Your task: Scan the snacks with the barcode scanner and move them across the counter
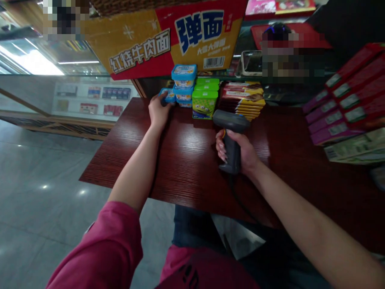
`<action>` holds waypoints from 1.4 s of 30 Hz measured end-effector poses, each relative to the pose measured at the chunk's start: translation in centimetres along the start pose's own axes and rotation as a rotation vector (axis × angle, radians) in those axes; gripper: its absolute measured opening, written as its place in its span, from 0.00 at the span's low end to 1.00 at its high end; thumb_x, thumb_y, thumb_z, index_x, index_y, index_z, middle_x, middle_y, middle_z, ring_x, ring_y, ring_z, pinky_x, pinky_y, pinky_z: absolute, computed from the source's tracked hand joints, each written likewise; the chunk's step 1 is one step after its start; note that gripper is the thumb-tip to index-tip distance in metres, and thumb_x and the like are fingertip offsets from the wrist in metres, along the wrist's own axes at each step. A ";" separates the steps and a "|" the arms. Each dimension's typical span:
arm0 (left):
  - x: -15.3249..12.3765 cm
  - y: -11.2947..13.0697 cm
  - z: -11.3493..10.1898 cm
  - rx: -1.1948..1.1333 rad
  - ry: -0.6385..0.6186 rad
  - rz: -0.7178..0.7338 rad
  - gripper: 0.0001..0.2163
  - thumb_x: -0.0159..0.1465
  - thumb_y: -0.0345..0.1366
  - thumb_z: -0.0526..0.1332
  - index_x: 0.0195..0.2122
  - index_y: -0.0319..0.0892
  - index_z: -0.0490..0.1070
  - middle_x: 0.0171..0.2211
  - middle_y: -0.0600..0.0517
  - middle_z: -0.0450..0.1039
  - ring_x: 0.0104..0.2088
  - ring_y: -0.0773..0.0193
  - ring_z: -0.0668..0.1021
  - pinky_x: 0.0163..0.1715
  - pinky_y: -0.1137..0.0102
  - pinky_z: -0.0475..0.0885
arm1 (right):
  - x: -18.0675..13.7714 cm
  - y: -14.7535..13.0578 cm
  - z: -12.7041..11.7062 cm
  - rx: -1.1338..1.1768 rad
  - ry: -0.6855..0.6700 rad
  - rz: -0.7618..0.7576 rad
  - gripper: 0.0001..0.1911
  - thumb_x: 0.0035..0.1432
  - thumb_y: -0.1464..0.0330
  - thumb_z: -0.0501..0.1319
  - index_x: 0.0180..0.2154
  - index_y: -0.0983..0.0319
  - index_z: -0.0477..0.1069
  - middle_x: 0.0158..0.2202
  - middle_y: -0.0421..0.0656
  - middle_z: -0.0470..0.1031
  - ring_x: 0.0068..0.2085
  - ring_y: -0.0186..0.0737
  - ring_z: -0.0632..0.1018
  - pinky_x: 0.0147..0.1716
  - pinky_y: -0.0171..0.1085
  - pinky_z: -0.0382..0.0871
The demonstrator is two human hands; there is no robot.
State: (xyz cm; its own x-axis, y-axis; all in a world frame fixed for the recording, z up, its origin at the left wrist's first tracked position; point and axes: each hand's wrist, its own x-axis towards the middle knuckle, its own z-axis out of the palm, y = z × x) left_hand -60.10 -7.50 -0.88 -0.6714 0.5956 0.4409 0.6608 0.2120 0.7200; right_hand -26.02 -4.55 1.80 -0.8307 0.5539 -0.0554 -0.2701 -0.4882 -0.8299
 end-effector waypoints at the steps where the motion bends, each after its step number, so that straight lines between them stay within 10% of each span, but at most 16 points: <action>1: -0.1 0.0 -0.1 -0.017 0.020 -0.017 0.26 0.58 0.35 0.71 0.59 0.40 0.77 0.61 0.41 0.77 0.65 0.45 0.76 0.71 0.53 0.66 | 0.0 0.0 0.1 -0.001 0.006 0.000 0.17 0.56 0.55 0.73 0.36 0.60 0.74 0.24 0.37 0.68 0.22 0.32 0.66 0.15 0.32 0.62; 12: 0.2 -0.9 -1.7 -0.464 0.238 -0.335 0.16 0.69 0.50 0.64 0.51 0.46 0.75 0.50 0.49 0.81 0.56 0.55 0.81 0.58 0.61 0.79 | -0.2 -0.1 -0.1 0.021 0.015 0.009 0.17 0.58 0.53 0.71 0.36 0.60 0.73 0.24 0.36 0.66 0.22 0.32 0.65 0.16 0.32 0.62; 18: -0.7 -0.4 -3.6 -0.725 0.084 -0.294 0.26 0.69 0.65 0.57 0.60 0.56 0.67 0.59 0.51 0.77 0.60 0.57 0.78 0.58 0.54 0.80 | -0.1 -0.2 -0.3 0.041 -0.005 0.028 0.17 0.58 0.54 0.70 0.36 0.60 0.73 0.24 0.36 0.66 0.22 0.32 0.65 0.16 0.32 0.62; 24: -2.8 5.4 -4.7 -0.809 -0.082 -0.236 0.28 0.71 0.65 0.47 0.57 0.51 0.69 0.57 0.48 0.77 0.63 0.52 0.77 0.53 0.57 0.84 | -0.3 -0.5 -0.5 0.056 0.002 0.020 0.18 0.56 0.53 0.71 0.36 0.60 0.74 0.24 0.36 0.66 0.22 0.32 0.65 0.16 0.31 0.62; 35: -9.7 11.3 -0.2 -0.899 -0.784 -0.252 0.20 0.54 0.48 0.71 0.39 0.42 0.69 0.30 0.54 0.73 0.31 0.63 0.79 0.33 0.67 0.81 | -1.5 -0.7 -0.6 0.034 0.081 0.023 0.19 0.54 0.51 0.70 0.33 0.60 0.74 0.21 0.35 0.67 0.20 0.31 0.65 0.16 0.32 0.62; 42: -9.5 10.6 0.7 -1.069 -0.716 -0.370 0.17 0.53 0.41 0.74 0.39 0.42 0.70 0.33 0.55 0.77 0.34 0.66 0.81 0.37 0.71 0.81 | -1.4 -0.5 -1.0 0.061 0.059 -0.039 0.16 0.60 0.53 0.66 0.34 0.60 0.73 0.21 0.35 0.67 0.20 0.31 0.66 0.17 0.31 0.62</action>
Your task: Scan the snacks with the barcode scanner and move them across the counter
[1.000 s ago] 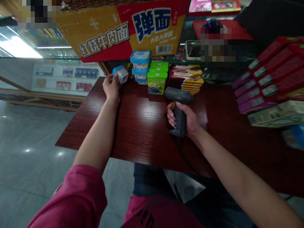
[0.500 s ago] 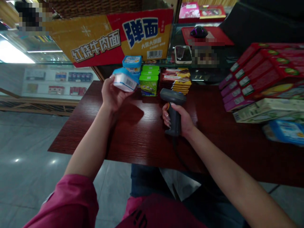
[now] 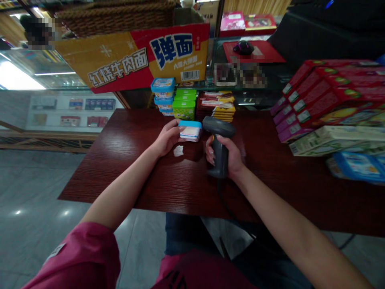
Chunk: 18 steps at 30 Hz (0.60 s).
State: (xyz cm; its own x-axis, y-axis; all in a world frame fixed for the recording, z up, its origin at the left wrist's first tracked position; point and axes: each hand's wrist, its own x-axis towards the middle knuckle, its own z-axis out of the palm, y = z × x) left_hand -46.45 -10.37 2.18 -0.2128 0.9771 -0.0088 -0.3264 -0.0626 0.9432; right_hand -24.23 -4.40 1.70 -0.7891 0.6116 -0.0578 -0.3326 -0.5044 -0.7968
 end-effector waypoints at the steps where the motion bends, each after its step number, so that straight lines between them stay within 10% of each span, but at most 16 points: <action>1: 0.1 0.1 -0.2 -0.029 0.019 -0.001 0.17 0.54 0.42 0.73 0.40 0.42 0.71 0.34 0.55 0.78 0.35 0.66 0.82 0.37 0.71 0.82 | -0.1 0.0 0.1 0.009 -0.022 0.010 0.16 0.60 0.54 0.66 0.34 0.61 0.73 0.22 0.36 0.67 0.20 0.31 0.66 0.17 0.31 0.62; 18: 1.2 0.1 -1.6 -0.201 0.164 0.036 0.15 0.60 0.41 0.65 0.48 0.45 0.74 0.46 0.49 0.83 0.54 0.49 0.83 0.54 0.55 0.83 | -0.1 0.2 0.0 0.033 -0.114 0.089 0.18 0.59 0.53 0.67 0.34 0.62 0.74 0.21 0.36 0.69 0.18 0.30 0.68 0.17 0.31 0.65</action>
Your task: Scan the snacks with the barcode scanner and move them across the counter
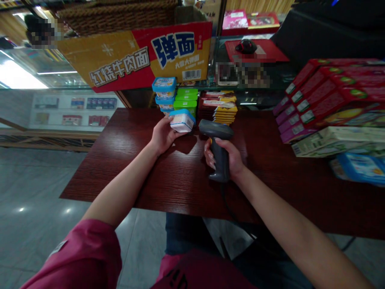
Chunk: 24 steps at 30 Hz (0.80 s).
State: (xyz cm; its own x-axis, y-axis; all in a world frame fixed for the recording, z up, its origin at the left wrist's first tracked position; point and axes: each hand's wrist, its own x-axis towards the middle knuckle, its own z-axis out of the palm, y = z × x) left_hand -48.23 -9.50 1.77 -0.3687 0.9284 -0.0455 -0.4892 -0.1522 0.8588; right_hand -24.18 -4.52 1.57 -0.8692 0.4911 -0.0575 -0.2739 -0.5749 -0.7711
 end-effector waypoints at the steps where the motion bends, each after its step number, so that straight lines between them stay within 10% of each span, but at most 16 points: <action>1: 0.2 -0.2 0.0 -0.010 0.014 -0.002 0.15 0.60 0.41 0.65 0.49 0.44 0.74 0.47 0.48 0.83 0.55 0.49 0.83 0.55 0.54 0.83 | 0.0 0.0 0.0 -0.003 -0.001 -0.005 0.18 0.59 0.53 0.67 0.34 0.62 0.74 0.21 0.36 0.69 0.18 0.30 0.68 0.17 0.31 0.65; 8: 0.7 -0.5 0.3 -0.007 0.109 -0.006 0.18 0.61 0.40 0.63 0.52 0.43 0.73 0.52 0.45 0.82 0.57 0.48 0.81 0.55 0.50 0.80 | 0.2 0.1 -0.4 0.004 0.000 -0.002 0.18 0.59 0.53 0.66 0.34 0.61 0.73 0.22 0.36 0.68 0.19 0.30 0.66 0.16 0.30 0.63; 17: -1.2 0.5 1.6 0.281 -0.076 0.034 0.14 0.52 0.37 0.76 0.40 0.46 0.81 0.35 0.58 0.84 0.36 0.66 0.81 0.37 0.75 0.80 | -2.7 -0.7 -2.9 0.005 0.155 -0.088 0.19 0.54 0.50 0.68 0.33 0.60 0.75 0.20 0.34 0.69 0.18 0.31 0.67 0.16 0.32 0.63; 24: -2.2 0.0 2.8 1.209 -0.188 0.299 0.13 0.60 0.54 0.69 0.47 0.72 0.80 0.50 0.80 0.82 0.60 0.49 0.81 0.67 0.44 0.72 | -13.4 -4.0 -6.7 -0.070 0.377 -0.236 0.16 0.56 0.52 0.68 0.33 0.59 0.77 0.21 0.34 0.72 0.19 0.30 0.69 0.17 0.30 0.65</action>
State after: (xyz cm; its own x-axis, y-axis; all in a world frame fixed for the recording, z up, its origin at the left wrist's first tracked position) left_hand -45.19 -10.64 3.29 -0.1735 0.9601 0.2193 0.6658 -0.0497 0.7444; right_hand -8.70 -4.45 1.14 -0.5719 0.8152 -0.0919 -0.4068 -0.3791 -0.8311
